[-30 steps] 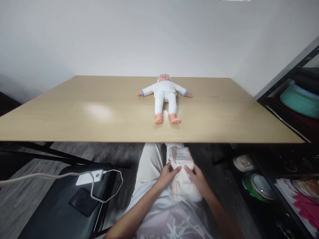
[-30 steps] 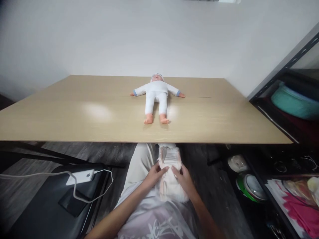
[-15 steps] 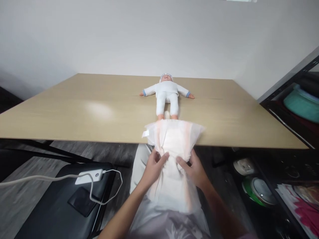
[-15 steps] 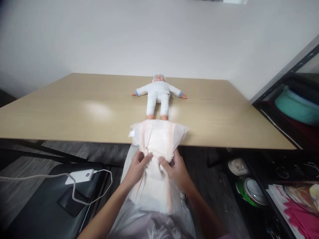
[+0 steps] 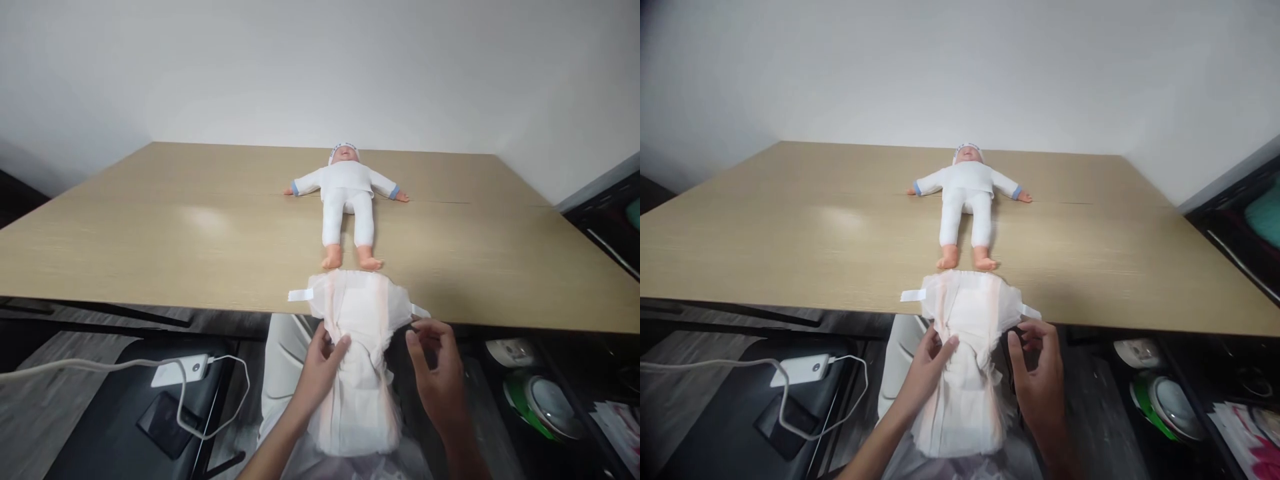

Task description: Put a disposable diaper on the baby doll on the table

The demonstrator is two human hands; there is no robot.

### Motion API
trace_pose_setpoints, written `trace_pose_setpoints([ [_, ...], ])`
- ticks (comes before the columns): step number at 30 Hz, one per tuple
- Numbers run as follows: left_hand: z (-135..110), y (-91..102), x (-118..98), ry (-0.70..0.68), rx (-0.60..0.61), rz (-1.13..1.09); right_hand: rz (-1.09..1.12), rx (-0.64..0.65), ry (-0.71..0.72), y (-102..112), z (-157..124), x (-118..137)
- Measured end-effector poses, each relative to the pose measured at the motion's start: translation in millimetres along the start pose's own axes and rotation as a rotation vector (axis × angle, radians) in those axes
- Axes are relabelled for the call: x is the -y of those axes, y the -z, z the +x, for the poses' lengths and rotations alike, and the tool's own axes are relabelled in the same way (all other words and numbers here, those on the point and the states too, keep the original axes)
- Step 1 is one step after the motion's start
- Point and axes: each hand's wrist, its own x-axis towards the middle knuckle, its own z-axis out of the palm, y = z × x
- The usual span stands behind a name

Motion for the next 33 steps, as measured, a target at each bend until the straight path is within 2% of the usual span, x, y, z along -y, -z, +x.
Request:
trace_pose_setpoints([
  [2,-1.4,-1.5,-0.5,0.008,-0.006,0.031,-0.093,-0.022,0.206,-0.4,5.3,11.4],
  [4,-2.0,-2.6,-1.4,0.012,-0.009,0.052,-0.171,0.101,0.414,-12.1,14.4,21.5],
  [6,-2.7,-2.7,-2.1,0.015,-0.010,0.081,-0.259,0.273,0.536,-31.7,26.1,27.4],
  [9,-8.0,1.1,-5.7,-0.006,-0.027,0.209,-0.390,0.460,0.570,-61.6,45.1,28.0],
  [11,-14.8,9.0,-13.7,-0.080,-0.030,0.401,-0.427,0.545,0.564,-74.4,56.1,26.0],
  [15,-16.6,41.9,-50.4,-0.411,0.011,0.920,-0.407,0.614,0.553,-82.2,69.2,25.2],
  [17,2.4,62.8,-77.1,-0.590,0.022,1.136,-0.396,0.605,0.556,-82.6,71.7,26.2],
  [20,61.5,83.7,-119.6,-0.810,-0.097,1.406,-0.387,0.572,0.566,-83.9,72.8,27.6],
  [22,111.0,82.2,-144.6,-0.868,-0.224,1.529,-0.386,0.554,0.569,-85.3,72.4,27.9],
  [23,134.6,76.2,-155.0,-0.861,-0.221,1.577,-0.387,0.551,0.569,-86.0,71.9,27.7],
  [24,155.9,67.3,-163.7,-0.886,-0.168,1.611,-0.390,0.550,0.570,-86.6,71.3,27.3],
  [25,174.1,56.4,-170.8,-0.901,-0.053,1.639,-0.394,0.553,0.572,-87.1,70.6,26.6],
  [28,209.3,21.5,-184.0,-0.947,0.482,1.618,-0.407,0.555,0.569,-88.2,68.5,23.3],
  [30,221.1,4.5,-187.4,-0.927,0.769,1.512,-0.407,0.554,0.573,-88.6,67.5,21.1],
  [31,225.3,-1.1,-188.1,-0.904,0.855,1.456,-0.404,0.555,0.575,-88.8,67.1,20.3],
  [33,232.5,-6.6,-188.0,-0.866,0.952,1.376,-0.400,0.565,0.580,-88.9,66.6,19.9],
])
